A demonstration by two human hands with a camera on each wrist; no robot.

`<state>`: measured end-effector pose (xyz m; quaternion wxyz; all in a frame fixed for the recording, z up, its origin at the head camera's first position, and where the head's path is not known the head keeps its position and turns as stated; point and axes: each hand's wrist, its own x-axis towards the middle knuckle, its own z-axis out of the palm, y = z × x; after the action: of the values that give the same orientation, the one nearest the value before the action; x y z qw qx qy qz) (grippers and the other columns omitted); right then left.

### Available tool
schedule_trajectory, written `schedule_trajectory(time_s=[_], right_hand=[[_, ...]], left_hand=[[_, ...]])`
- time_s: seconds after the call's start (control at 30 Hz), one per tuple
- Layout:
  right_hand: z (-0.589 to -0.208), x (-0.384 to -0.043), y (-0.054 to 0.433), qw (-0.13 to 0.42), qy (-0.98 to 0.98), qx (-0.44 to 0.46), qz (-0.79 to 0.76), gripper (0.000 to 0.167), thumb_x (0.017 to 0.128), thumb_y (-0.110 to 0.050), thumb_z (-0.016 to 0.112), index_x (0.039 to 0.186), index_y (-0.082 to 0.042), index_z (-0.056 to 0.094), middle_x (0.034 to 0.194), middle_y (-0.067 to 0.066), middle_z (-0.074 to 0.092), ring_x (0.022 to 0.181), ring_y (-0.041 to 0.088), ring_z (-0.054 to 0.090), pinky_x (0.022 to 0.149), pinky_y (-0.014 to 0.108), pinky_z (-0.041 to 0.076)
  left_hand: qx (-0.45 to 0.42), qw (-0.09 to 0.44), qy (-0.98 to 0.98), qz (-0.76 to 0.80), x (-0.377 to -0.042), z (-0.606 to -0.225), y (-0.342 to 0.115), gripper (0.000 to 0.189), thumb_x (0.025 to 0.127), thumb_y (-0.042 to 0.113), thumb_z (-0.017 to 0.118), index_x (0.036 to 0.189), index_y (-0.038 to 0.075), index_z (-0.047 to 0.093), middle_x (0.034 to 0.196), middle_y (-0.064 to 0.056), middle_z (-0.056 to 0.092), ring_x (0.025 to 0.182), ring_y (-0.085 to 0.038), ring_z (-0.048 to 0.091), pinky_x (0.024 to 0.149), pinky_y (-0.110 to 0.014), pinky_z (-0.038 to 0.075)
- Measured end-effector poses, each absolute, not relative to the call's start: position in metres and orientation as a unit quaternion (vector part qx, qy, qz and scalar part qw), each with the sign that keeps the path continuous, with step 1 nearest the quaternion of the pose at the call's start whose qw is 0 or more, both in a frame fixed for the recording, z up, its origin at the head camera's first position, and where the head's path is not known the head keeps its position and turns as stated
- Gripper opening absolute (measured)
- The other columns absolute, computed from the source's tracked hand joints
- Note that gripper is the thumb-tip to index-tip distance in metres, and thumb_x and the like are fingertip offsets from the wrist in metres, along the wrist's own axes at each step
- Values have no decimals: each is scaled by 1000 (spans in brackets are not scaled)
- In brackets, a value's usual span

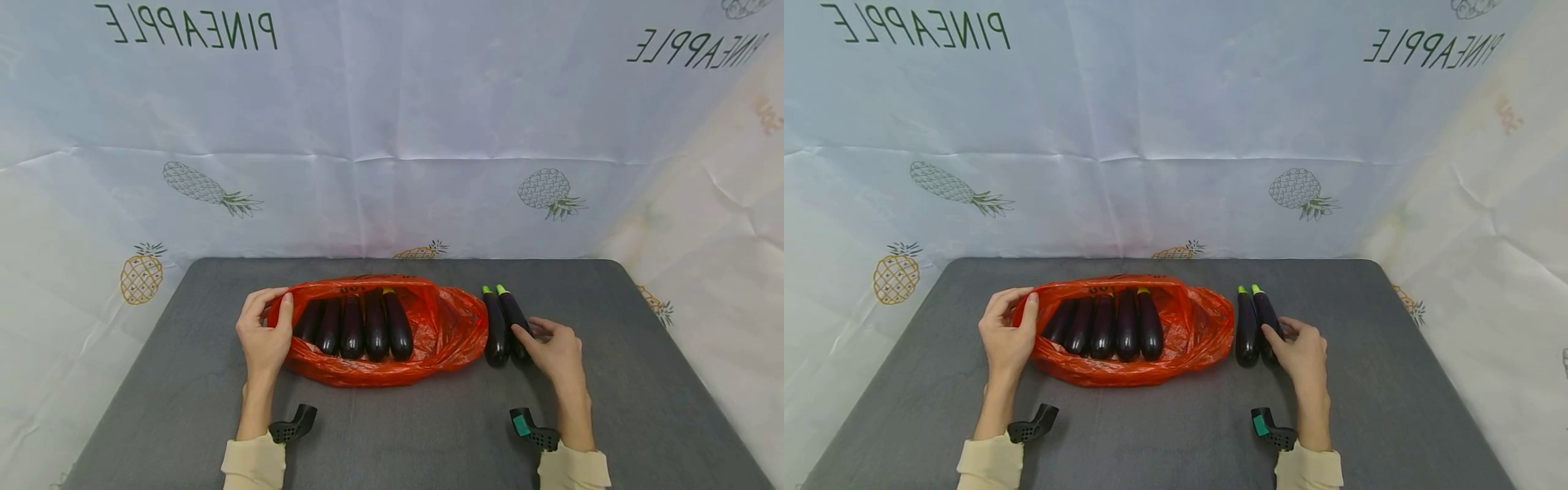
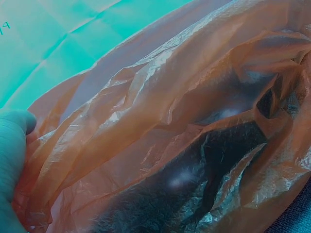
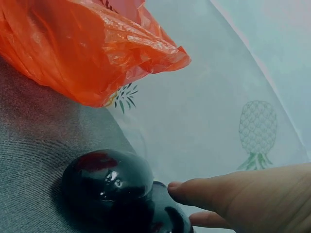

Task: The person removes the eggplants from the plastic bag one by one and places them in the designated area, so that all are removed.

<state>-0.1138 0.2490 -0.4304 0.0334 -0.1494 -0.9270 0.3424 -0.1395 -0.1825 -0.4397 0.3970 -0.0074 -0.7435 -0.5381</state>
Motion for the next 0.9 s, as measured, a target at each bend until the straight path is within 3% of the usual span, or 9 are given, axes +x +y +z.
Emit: schedule_trajectory(time_s=[0.3, 0.33, 0.4, 0.47, 0.57, 0.63, 0.7, 0.9], right_hand=[[-426, -111, 244, 105, -915, -165, 353, 51, 96, -31, 70, 133, 4, 64, 121, 35, 68, 108, 49, 68, 84, 57, 57], [-425, -111, 243, 121, -912, -164, 356, 49, 96, -29, 71, 132, 4, 66, 119, 34, 69, 107, 48, 69, 84, 55, 58], [-425, -112, 242, 156, -905, -157, 363, 45, 95, -26, 73, 129, 2, 68, 115, 31, 71, 103, 45, 70, 80, 37, 60], [-425, -113, 240, 196, -895, -146, 373, 40, 93, -21, 75, 126, 1, 70, 110, 28, 74, 95, 35, 72, 75, 16, 55], [-426, -115, 239, 244, -878, -124, 393, 36, 91, -16, 76, 122, 1, 73, 105, 26, 75, 83, 6, 68, 68, -4, 39], [-426, -116, 239, 265, -866, -110, 409, 35, 90, -15, 77, 121, 2, 73, 103, 27, 75, 78, -12, 59, 68, -4, 39], [-426, -117, 238, 276, -857, -104, 423, 34, 90, -15, 77, 120, 2, 73, 103, 27, 75, 76, -22, 52, 69, -4, 41], [-422, -118, 231, 298, -838, -107, 444, 33, 91, -15, 76, 120, 0, 74, 103, 24, 75, 77, -22, 54, 71, -2, 43]], left_hand=[[-8, 400, -743, -536, -142, -445, -185, 13, 90, -9, 68, 102, -10, 74, 100, -16, 64, 93, 1, 57, 80, -9, 46], [-9, 400, -744, -536, -142, -446, -185, 13, 90, -9, 68, 102, -10, 74, 100, -17, 64, 93, 1, 57, 80, -9, 46], [-10, 401, -744, -534, -143, -447, -186, 13, 89, -10, 68, 101, -9, 74, 100, -18, 64, 93, 2, 56, 80, -9, 46], [-11, 401, -745, -534, -143, -448, -187, 14, 89, -10, 68, 102, -9, 74, 100, -17, 64, 93, 2, 56, 79, -8, 45], [-10, 400, -745, -534, -143, -450, -188, 14, 89, -9, 68, 102, -8, 74, 100, -14, 64, 92, 3, 56, 77, -8, 45], [-11, 398, -745, -536, -144, -450, -188, 15, 89, -9, 69, 103, -7, 75, 101, -11, 64, 91, 3, 56, 76, -8, 45], [-12, 396, -744, -539, -144, -451, -189, 15, 89, -8, 69, 103, -6, 75, 101, -9, 64, 91, 3, 57, 76, -8, 46], [-14, 389, -742, -546, -144, -450, -189, 14, 90, -5, 71, 103, -3, 76, 102, -8, 65, 93, 1, 57, 78, -10, 47]])
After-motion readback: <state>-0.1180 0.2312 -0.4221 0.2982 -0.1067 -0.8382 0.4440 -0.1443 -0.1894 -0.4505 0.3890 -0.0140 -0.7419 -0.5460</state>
